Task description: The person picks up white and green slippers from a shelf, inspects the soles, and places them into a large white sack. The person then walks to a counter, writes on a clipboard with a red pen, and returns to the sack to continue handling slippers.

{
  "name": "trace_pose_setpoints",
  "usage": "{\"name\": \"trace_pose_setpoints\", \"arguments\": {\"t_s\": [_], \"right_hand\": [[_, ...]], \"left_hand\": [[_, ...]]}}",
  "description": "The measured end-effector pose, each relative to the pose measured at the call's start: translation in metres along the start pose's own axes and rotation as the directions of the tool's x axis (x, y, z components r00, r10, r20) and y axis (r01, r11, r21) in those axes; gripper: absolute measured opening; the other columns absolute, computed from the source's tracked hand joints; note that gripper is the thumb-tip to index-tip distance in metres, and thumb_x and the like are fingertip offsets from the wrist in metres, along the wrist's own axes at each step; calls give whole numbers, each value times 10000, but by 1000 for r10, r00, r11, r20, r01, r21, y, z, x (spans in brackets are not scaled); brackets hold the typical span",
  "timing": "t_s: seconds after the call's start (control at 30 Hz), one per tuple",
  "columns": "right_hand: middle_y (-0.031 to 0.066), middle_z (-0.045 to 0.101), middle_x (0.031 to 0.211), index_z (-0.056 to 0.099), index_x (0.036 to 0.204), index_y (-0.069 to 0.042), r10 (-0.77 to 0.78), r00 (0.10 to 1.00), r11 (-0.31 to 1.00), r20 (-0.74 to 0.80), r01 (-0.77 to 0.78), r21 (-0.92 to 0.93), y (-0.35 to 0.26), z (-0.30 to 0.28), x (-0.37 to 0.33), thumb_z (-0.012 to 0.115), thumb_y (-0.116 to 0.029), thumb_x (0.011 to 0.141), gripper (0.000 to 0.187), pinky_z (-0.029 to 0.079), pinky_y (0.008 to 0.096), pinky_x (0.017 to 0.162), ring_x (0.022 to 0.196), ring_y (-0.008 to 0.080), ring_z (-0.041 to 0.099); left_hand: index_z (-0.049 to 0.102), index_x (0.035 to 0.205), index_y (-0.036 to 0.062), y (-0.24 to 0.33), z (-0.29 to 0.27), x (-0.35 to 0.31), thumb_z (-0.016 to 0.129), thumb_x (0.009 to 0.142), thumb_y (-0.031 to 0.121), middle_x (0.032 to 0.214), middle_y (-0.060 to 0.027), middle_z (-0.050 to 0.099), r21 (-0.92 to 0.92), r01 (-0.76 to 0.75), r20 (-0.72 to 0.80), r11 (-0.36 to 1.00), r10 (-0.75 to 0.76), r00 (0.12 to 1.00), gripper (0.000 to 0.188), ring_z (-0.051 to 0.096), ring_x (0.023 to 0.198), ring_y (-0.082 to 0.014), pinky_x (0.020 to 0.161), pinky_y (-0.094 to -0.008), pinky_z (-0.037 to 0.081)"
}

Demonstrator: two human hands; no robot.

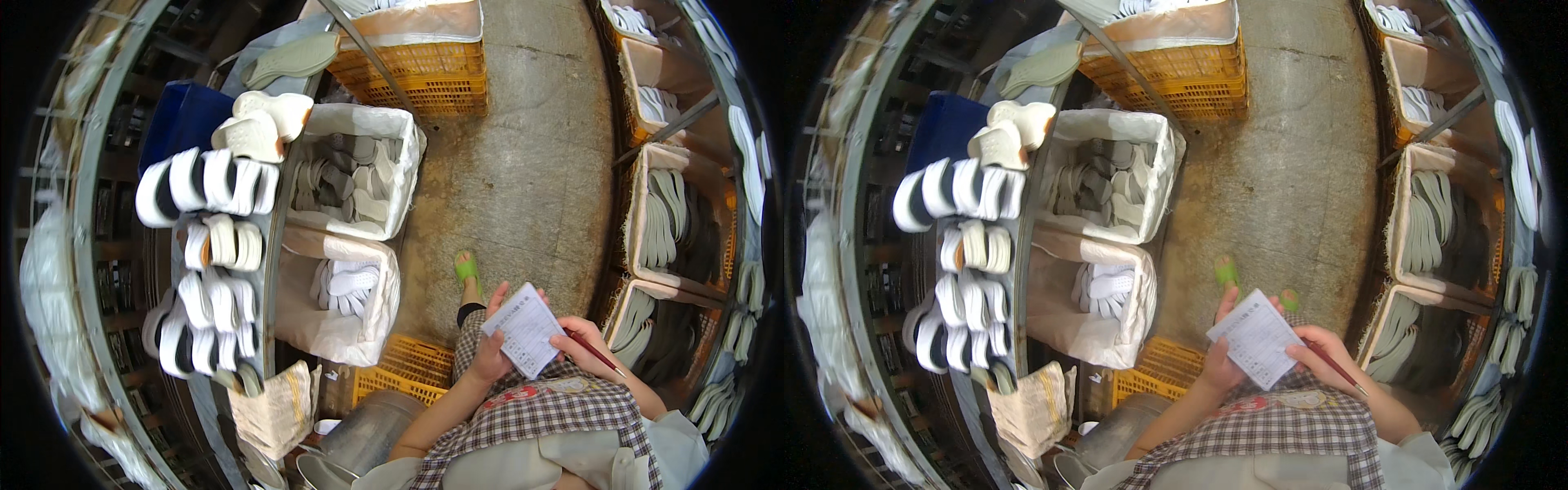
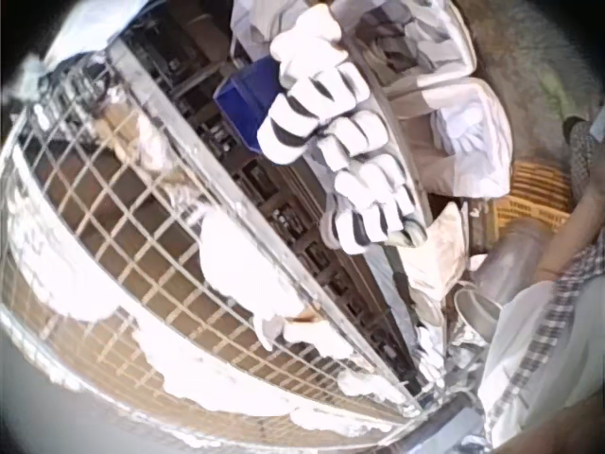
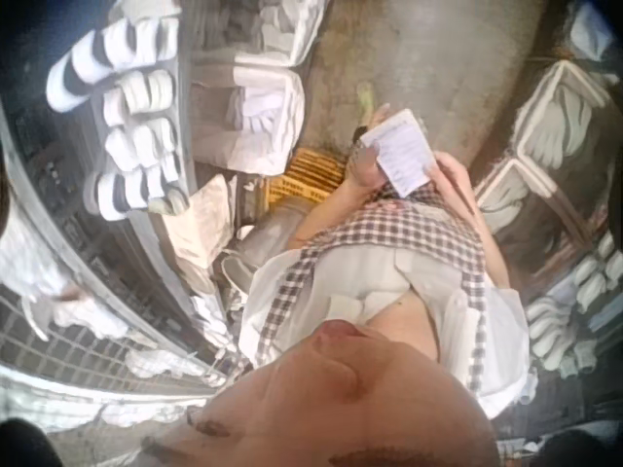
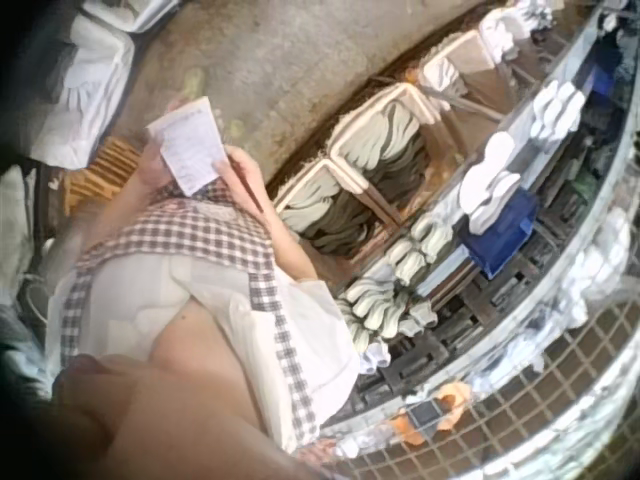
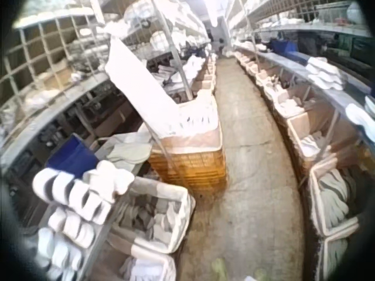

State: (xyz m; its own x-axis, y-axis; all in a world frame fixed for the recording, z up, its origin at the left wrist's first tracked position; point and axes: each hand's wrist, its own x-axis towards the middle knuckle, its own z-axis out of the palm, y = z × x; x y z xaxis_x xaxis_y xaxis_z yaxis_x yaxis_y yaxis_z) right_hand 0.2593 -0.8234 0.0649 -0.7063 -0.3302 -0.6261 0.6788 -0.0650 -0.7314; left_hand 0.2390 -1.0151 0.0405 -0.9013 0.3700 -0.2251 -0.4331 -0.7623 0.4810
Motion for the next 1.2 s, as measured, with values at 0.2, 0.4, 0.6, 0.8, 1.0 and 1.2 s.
{"name": "trace_pose_setpoints", "arguments": {"t_s": [0.2,0.4,0.6,0.8,1.0,1.2], "right_hand": [[54,629,854,558,1099,29,-1,922,986,-388,66,156,-8,-5,78,551,-90,899,232,441,206,572,663,77,540],[65,624,876,532,1107,13,189,797,937,-573,28,348,16,-2,182,569,-142,880,277,422,211,570,659,80,523],[56,611,856,537,1060,-7,377,730,876,-571,-81,475,72,-5,259,559,-150,887,226,417,215,557,640,87,516],[23,590,812,529,1040,-38,517,643,846,-565,-286,449,100,0,291,571,-183,883,218,402,196,537,613,68,496],[48,592,846,539,1061,6,512,642,855,-570,-315,413,106,-3,306,530,-132,899,212,412,224,584,662,89,495],[54,590,841,524,1080,18,504,653,860,-566,-320,397,104,-1,313,516,-124,905,225,416,232,594,663,96,493]], "left_hand": [[270,1364,113,62,-122,97,581,896,359,1357,-186,390,155,103,-432,982,-27,901,613,464,1194,-296,942,-398,440],[442,1141,51,152,-303,200,532,916,114,1033,-98,568,513,88,-674,854,337,657,250,569,865,-174,713,-284,483],[421,1193,52,225,-506,328,574,894,174,1057,-58,552,719,210,-612,663,461,642,358,536,923,-145,789,-326,448],[410,1262,10,261,-621,444,580,880,397,1118,-68,471,505,313,-835,805,364,413,570,469,958,-198,871,-357,393],[486,1221,133,287,-655,493,594,863,461,1074,-58,492,268,355,-956,896,201,213,497,463,867,-194,693,-298,402],[492,1170,-11,362,-658,470,581,872,106,1221,-139,491,239,25,-904,971,213,372,333,502,1067,-304,860,-415,513]]}}
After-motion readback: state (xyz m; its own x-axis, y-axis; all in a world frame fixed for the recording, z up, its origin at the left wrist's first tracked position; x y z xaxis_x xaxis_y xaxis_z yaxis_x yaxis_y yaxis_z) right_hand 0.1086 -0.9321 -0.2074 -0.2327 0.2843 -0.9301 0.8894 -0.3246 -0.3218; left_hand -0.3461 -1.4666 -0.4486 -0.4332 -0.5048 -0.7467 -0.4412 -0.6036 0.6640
